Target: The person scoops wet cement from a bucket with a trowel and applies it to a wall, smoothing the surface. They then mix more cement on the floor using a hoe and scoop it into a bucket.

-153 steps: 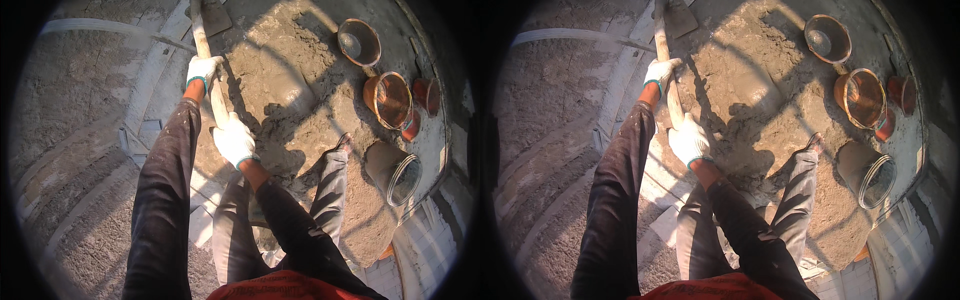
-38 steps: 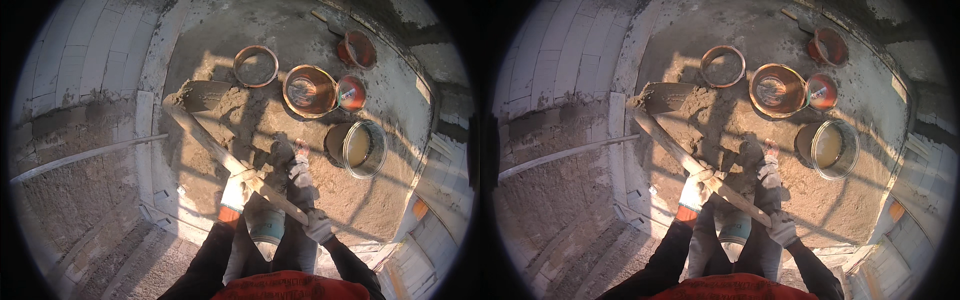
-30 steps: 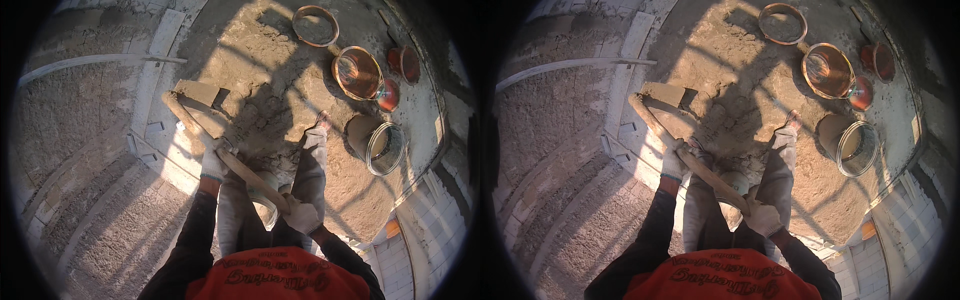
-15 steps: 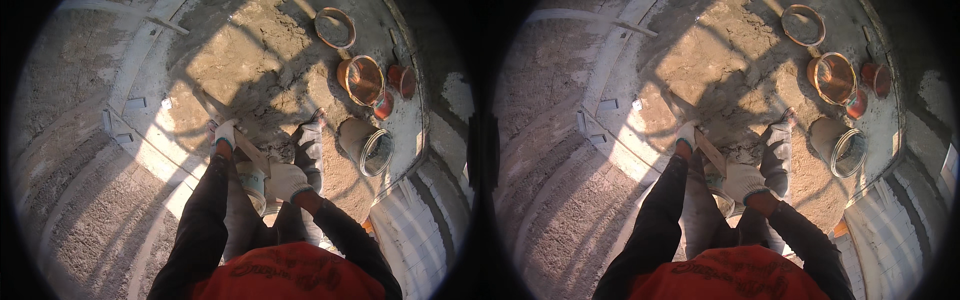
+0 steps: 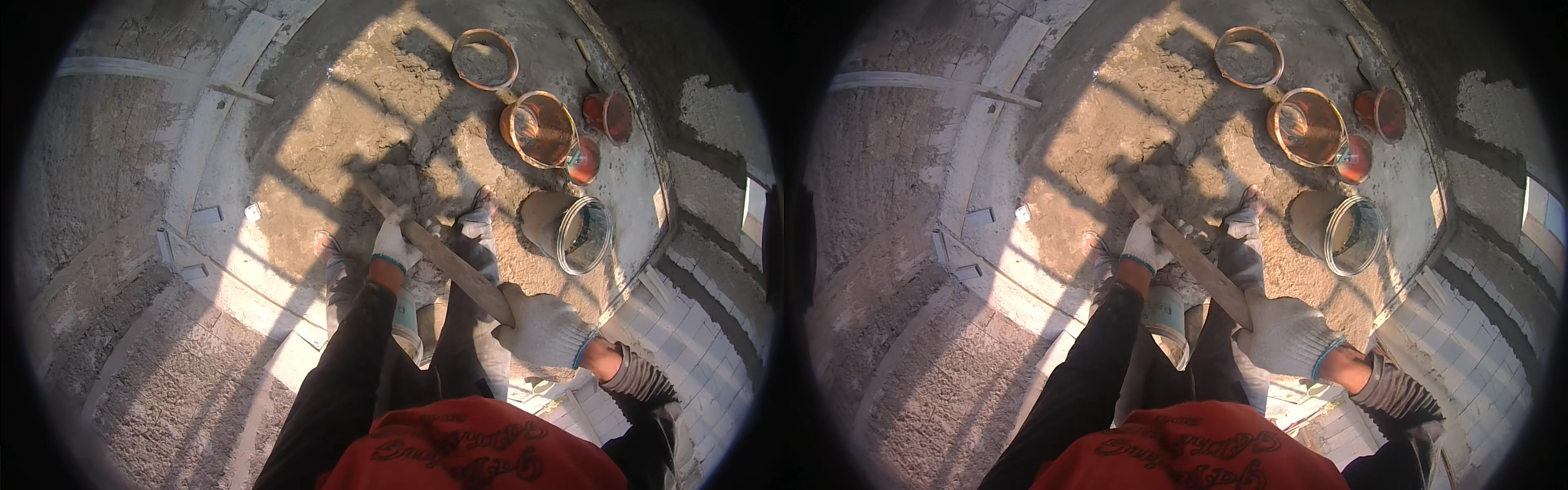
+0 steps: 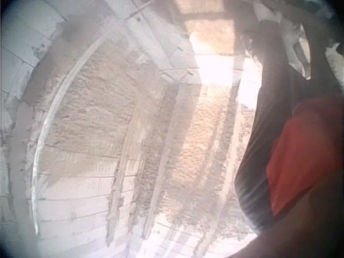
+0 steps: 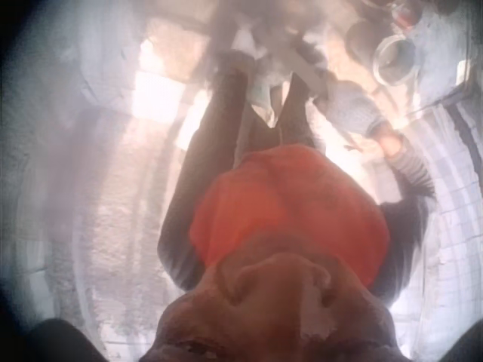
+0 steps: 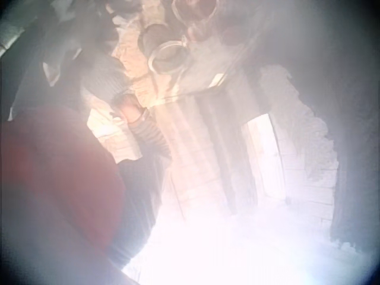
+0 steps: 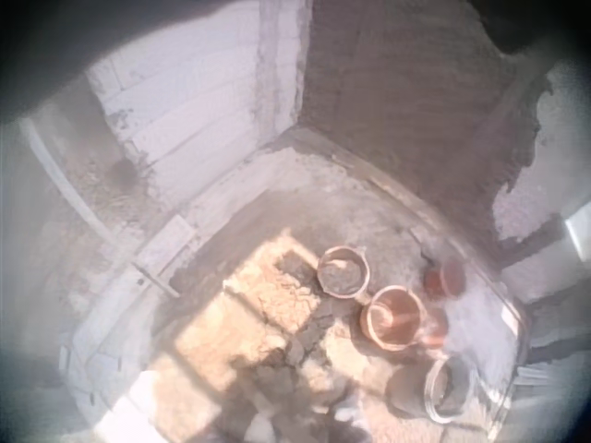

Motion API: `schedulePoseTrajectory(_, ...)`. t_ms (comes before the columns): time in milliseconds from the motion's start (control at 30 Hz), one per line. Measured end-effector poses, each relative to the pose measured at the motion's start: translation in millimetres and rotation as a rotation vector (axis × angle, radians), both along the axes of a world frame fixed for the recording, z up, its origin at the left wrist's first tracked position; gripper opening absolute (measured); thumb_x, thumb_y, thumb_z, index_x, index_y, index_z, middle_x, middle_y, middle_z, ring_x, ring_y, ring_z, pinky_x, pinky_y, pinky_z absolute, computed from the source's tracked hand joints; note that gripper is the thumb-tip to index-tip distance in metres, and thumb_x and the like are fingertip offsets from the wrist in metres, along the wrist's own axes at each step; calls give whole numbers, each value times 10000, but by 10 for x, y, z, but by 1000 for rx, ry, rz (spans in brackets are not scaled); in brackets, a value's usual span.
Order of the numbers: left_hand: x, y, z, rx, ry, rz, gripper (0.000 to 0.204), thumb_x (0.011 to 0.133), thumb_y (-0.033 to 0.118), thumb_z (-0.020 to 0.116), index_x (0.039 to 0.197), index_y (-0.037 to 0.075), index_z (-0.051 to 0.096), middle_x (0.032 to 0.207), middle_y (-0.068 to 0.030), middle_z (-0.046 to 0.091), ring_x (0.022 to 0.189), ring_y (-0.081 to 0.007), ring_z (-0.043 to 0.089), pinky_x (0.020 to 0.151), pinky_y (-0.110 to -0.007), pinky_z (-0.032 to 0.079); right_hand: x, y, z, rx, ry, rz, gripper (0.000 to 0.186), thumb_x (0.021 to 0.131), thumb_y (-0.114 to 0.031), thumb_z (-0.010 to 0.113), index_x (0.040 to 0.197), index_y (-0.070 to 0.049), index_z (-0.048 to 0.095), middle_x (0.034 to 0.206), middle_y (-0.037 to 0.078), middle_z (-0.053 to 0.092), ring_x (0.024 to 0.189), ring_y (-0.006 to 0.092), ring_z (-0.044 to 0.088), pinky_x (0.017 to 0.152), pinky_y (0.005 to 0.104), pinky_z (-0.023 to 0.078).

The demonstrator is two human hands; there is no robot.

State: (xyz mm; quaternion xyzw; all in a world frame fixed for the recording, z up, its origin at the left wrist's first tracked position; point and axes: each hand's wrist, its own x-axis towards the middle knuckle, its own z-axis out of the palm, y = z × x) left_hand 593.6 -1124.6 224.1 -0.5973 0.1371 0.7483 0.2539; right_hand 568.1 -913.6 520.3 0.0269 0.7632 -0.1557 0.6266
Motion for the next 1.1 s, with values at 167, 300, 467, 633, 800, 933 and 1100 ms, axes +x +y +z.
schedulePoseTrajectory(167, -416, 709, -242, 88, -20, -139, 230, 1043, 180, 750, 1168, 91, 579, 972, -100, 641, 879, -268, 698, 827, -432, 695, 287, 895, 658, 39, 39, -170, 564, 949, -353, 729, 1409, -69, 565, 954, 269, 759, 917, 474, 769, 782, 575, 606)
schedulePoseTrajectory(300, -655, 1611, 223, 57, 117, -396, 146, 1043, 115, 726, 1110, 49, 615, 962, -96, 644, 853, -256, 690, 802, -396, 684, 1296, 1656, 899, -17, 308, -327, 623, 936, -373, 777, 1482, -133, 598, 1004, 204, 772, 898, 399, 781, 780, 503, 622)
schedulePoseTrajectory(467, -638, 2834, 614, -12, 390, -650, 70, 981, 19, 736, 1010, -9, 679, 933, -100, 699, 812, -228, 703, 702, -368, 632, 2277, 1812, 519, 163, -131, -936, 476, 1059, -386, 705, 1420, -80, 661, 1096, 142, 769, 1112, 201, 726, 938, 396, 574)
schedulePoseTrajectory(633, -370, 3461, -427, 93, 475, -790, 59, 983, -22, 730, 1011, -10, 679, 971, -153, 720, 844, -263, 745, 749, -441, 668, 3322, 2142, -1612, 236, 438, -941, 419, 997, -383, 702, 1321, -120, 669, 1064, 164, 748, 976, 395, 745, 860, 485, 592)
schedulePoseTrajectory(800, -178, 3469, -479, 186, 437, -665, 115, 989, -70, 699, 1073, 8, 689, 1028, -157, 740, 962, -326, 775, 877, -489, 670, 3704, 2472, -2899, 499, 597, -860, 561, 870, -249, 740, 1417, -179, 633, 1114, 191, 758, 1082, 429, 721, 966, 529, 559)
schedulePoseTrajectory(933, 48, 2712, 90, 232, 565, -556, 232, 1006, -92, 647, 1194, 40, 679, 1122, -130, 752, 1119, -336, 769, 1078, -526, 609, 3751, 2445, -2549, 410, 570, -690, 473, 865, -246, 764, 1313, -116, 685, 1129, 187, 749, 1084, 427, 703, 981, 516, 532)
schedulePoseTrajectory(1100, 469, 1303, 535, 130, 304, -445, 212, 1075, 118, 619, 1281, 73, 636, 1235, -101, 702, 1223, -312, 701, 1101, -545, 574, 3905, 1920, -1437, 74, 415, -855, 486, 855, -192, 757, 1315, -88, 638, 1080, 240, 731, 1000, 420, 746, 872, 520, 599)
